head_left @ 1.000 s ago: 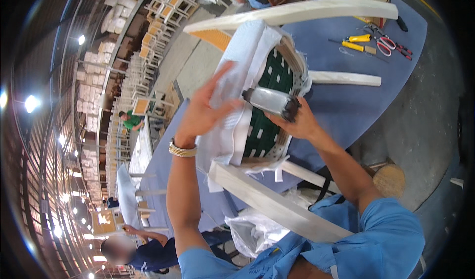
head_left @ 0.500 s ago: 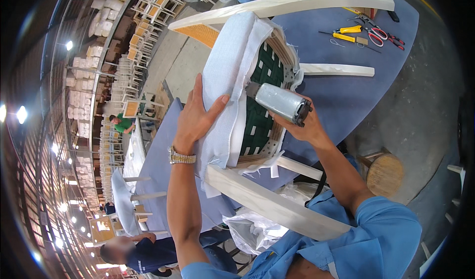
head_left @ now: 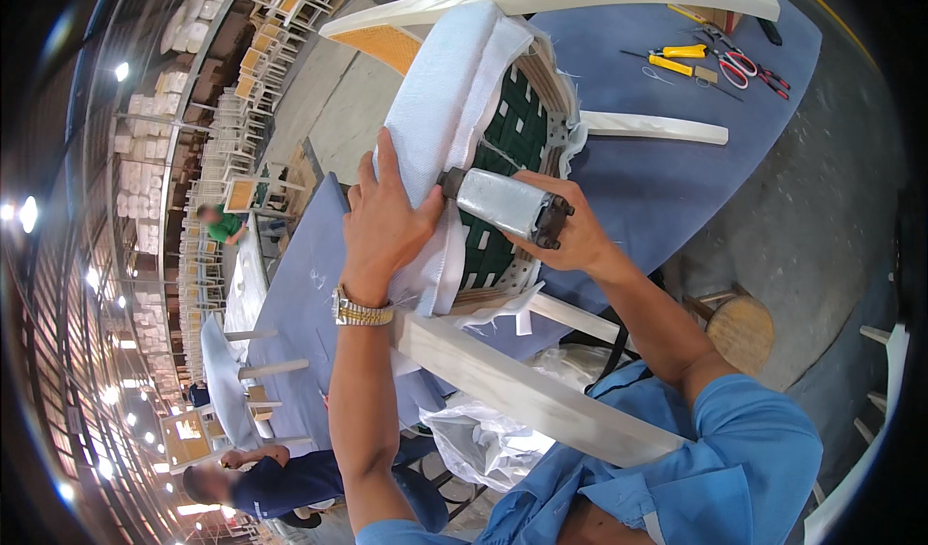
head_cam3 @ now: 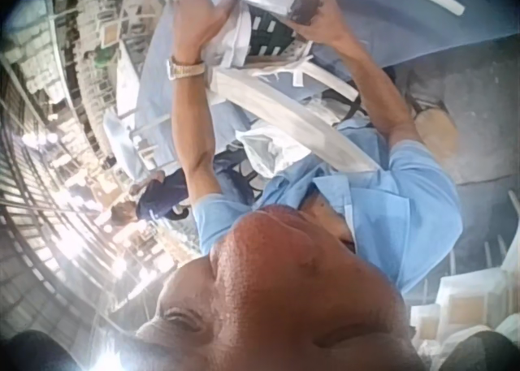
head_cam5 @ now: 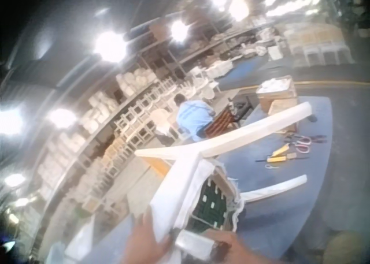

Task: The person staples white fabric onto a chair seat frame using a pneumatic staple gun. They repeatedly pull, smooth, and staple the fabric around the edges, flip the chair to access different sides, and trim excess material with a utility knife.

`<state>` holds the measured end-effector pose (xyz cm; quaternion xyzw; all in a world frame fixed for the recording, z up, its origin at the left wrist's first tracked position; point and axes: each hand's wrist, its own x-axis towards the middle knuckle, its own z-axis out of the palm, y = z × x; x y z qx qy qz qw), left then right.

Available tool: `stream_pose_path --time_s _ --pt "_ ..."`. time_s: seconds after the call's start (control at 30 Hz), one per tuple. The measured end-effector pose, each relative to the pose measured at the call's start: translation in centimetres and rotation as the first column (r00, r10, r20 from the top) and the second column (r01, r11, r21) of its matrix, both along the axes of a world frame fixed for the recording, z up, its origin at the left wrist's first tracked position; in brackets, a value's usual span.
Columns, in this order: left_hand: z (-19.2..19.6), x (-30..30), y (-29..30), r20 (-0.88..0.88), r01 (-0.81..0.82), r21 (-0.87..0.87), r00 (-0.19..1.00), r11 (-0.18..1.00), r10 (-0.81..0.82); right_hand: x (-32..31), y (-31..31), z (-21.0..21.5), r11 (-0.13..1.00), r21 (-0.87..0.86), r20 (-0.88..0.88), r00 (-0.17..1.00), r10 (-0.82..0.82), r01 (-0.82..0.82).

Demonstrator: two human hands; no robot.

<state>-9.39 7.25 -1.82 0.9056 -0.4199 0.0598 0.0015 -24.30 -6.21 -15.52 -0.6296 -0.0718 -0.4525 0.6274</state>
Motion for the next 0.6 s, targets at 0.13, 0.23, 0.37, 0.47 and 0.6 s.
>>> stream_pose_path --time_s 0.13,0.23,0.37,0.47,0.6 --pt "-0.1 0.0 0.0 0.001 0.002 -0.011 1.000 1.000 -0.002 -0.4 0.4 0.6 0.998 0.005 0.014 0.998 -0.060 0.060" --pt "0.0 -0.2 -0.2 -0.005 -0.013 0.004 1.000 1.000 0.013 -0.5 -0.1 0.8 1.000 -0.023 -0.068 0.997 -0.023 0.022" --pt "0.3 -0.4 -0.4 -0.009 0.012 0.029 1.000 1.000 -0.012 -0.7 -0.3 1.1 0.995 -0.081 -0.113 0.991 -0.071 0.062" --pt "0.6 -1.1 -0.7 0.021 -0.021 0.081 1.000 0.997 0.019 -0.8 -0.5 1.3 0.994 -0.110 -0.116 0.993 0.003 -0.016" --pt "0.9 -1.7 -0.8 0.048 0.025 0.098 0.998 0.995 -0.029 -1.2 -0.2 1.7 0.992 -0.060 -0.192 0.976 0.101 -0.114"
